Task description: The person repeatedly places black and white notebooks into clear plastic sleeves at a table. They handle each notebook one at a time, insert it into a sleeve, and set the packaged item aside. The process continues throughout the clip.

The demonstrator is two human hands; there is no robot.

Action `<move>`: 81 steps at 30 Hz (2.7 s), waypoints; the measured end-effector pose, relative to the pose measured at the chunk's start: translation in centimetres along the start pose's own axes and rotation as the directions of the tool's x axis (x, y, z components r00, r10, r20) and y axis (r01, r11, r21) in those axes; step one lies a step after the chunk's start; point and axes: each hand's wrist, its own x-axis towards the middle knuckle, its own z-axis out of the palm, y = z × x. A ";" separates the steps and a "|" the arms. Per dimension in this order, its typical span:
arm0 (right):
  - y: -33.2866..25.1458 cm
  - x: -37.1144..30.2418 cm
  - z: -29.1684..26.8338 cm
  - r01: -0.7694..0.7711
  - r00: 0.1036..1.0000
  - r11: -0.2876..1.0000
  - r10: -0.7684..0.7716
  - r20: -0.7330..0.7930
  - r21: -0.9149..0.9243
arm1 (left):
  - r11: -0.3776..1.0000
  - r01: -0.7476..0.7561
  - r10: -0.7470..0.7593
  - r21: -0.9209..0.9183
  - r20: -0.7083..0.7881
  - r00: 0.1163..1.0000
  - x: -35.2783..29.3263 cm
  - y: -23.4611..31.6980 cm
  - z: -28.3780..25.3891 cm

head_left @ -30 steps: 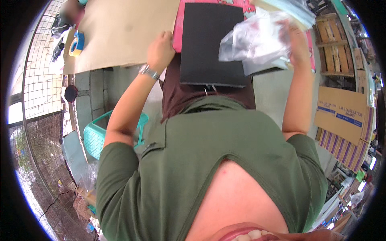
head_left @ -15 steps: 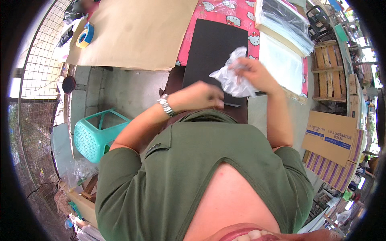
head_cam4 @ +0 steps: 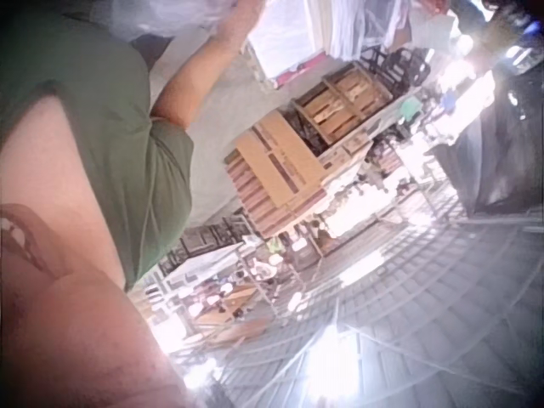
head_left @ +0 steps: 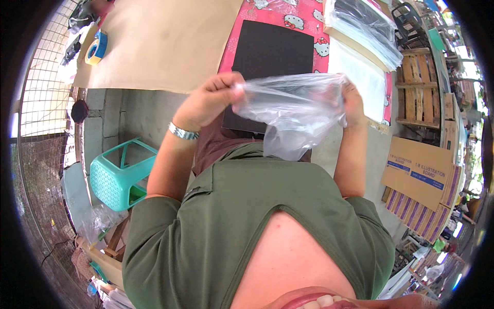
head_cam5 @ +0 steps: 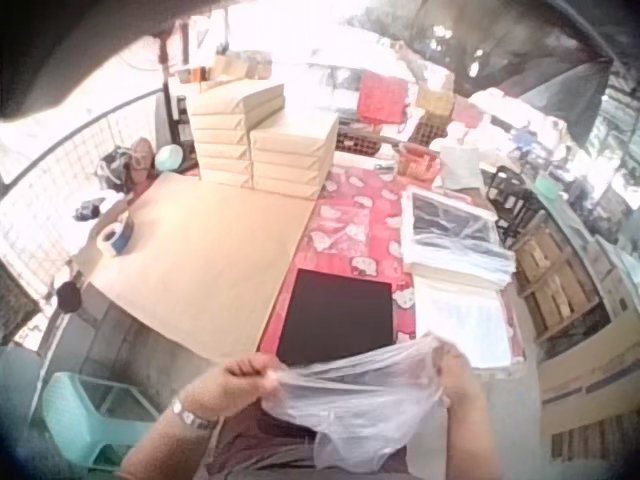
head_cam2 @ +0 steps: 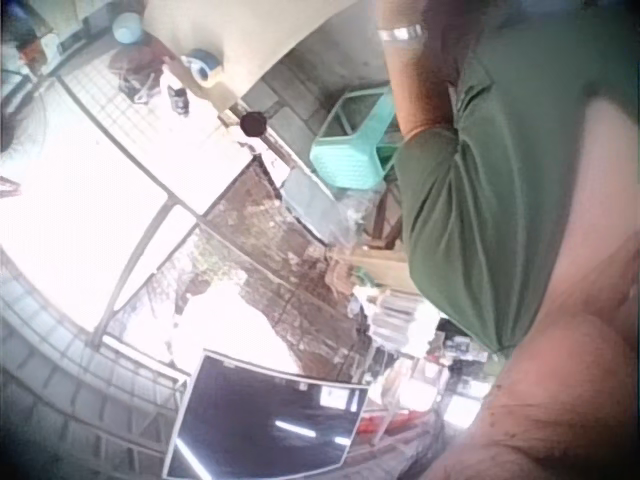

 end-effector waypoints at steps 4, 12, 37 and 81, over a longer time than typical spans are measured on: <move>1.7 0.7 2.5 -0.094 0.886 0.800 0.338 0.316 -0.593 | 0.892 -0.049 0.025 -0.449 -0.059 0.998 2.8 -0.4 0.3; -0.5 5.6 -1.0 0.080 0.987 0.932 -0.025 -0.157 0.353 | 0.939 0.265 -0.305 0.222 0.174 0.936 3.3 -3.4 1.8; 2.8 6.5 -1.8 -0.137 0.952 0.968 0.187 0.242 -0.211 | 0.863 0.019 -0.144 -0.505 -0.210 0.967 4.2 -2.1 -8.4; 5.4 19.2 -8.2 -0.145 0.812 0.232 -0.528 -0.250 -0.962 | 0.571 0.443 0.170 0.691 -0.627 0.760 22.8 -8.6 -18.9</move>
